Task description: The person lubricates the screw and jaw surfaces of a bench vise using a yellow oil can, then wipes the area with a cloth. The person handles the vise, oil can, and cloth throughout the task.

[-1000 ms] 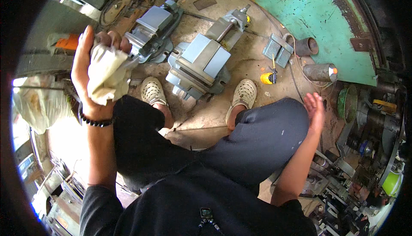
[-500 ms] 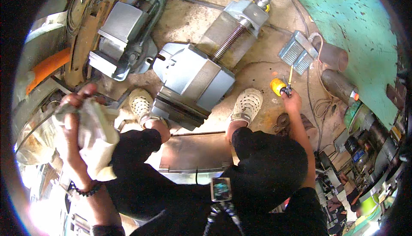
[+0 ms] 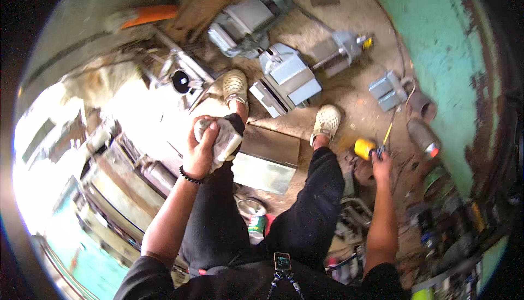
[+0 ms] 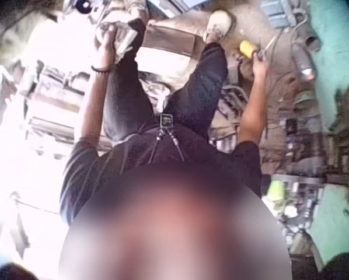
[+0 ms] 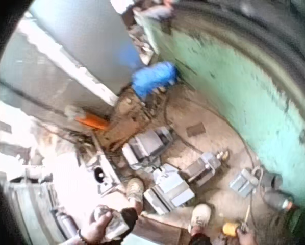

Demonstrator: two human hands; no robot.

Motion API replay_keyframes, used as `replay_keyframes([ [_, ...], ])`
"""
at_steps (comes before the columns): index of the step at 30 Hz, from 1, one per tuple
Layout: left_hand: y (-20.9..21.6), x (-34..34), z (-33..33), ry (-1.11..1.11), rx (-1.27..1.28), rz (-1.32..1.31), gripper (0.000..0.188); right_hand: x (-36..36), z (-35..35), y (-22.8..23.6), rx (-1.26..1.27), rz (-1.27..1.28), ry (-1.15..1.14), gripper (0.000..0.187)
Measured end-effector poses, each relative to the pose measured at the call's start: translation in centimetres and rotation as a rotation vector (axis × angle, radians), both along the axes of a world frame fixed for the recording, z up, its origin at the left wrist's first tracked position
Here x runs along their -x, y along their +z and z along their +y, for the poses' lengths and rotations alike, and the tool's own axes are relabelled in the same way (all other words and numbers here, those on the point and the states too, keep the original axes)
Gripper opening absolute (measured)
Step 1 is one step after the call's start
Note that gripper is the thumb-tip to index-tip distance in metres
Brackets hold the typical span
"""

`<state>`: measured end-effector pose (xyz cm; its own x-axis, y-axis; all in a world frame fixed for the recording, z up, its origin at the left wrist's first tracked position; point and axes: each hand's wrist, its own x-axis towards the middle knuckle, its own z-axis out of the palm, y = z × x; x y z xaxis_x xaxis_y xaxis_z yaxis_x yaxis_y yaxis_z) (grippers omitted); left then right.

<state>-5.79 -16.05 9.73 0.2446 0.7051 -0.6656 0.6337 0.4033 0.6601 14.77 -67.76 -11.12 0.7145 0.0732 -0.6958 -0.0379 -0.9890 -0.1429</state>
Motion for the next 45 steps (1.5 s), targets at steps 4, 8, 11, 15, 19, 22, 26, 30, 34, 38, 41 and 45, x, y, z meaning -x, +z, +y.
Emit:
replay_keyframes([
  [4,14.2,7.0,-0.6,-0.418,-0.438,0.263,0.022,-4.6,-2.2,11.2,-0.088,-0.04,0.128,0.037],
  [8,25.6,19.6,-5.2,-0.257,-0.371,0.656,0.043,-12.7,-5.3,17.8,-0.074,0.032,0.306,0.051],
  [11,32.0,31.4,-13.2,-0.137,-0.11,0.869,0.052,-18.3,-5.4,20.0,-0.054,-0.033,0.194,0.058],
  [15,37.4,43.1,-25.8,0.027,0.163,1.158,0.072,-23.5,-2.1,24.4,-0.208,-0.038,0.157,0.049],
  [19,38.6,48.8,-33.4,0.211,0.39,0.964,0.083,-22.9,2.0,29.6,-0.266,-0.095,0.05,0.043],
  [22,37.0,50.6,-34.7,0.288,0.358,0.953,0.081,-21.6,5.1,30.8,-0.215,-0.04,0.245,0.043],
  [26,32.9,53.2,-34.5,0.464,0.232,0.81,0.071,-18.4,10.9,28.6,-0.219,-0.107,0.353,0.041],
  [30,27.7,56.6,-35.3,0.609,0.258,0.638,0.058,-12.0,21.2,31.0,-0.163,-0.129,0.724,0.043],
  [34,21.3,62.1,-33.6,0.515,0.483,0.557,0.055,-0.3,34.7,38.3,-0.086,-0.273,0.9,0.052],
  [38,16.1,70.9,-24.7,0.271,0.486,0.409,0.057,13.2,48.7,46.7,0.014,-0.36,1.096,0.048],
  [41,16.4,75.9,-18.3,0.725,-0.019,0.39,0.041,22.8,59.6,50.9,-0.032,-0.343,1.284,0.047],
  [45,19.4,80.4,-16.5,1.208,0.116,0.236,0.042,35.4,74.6,53.3,-0.116,-0.257,1.568,0.037],
])
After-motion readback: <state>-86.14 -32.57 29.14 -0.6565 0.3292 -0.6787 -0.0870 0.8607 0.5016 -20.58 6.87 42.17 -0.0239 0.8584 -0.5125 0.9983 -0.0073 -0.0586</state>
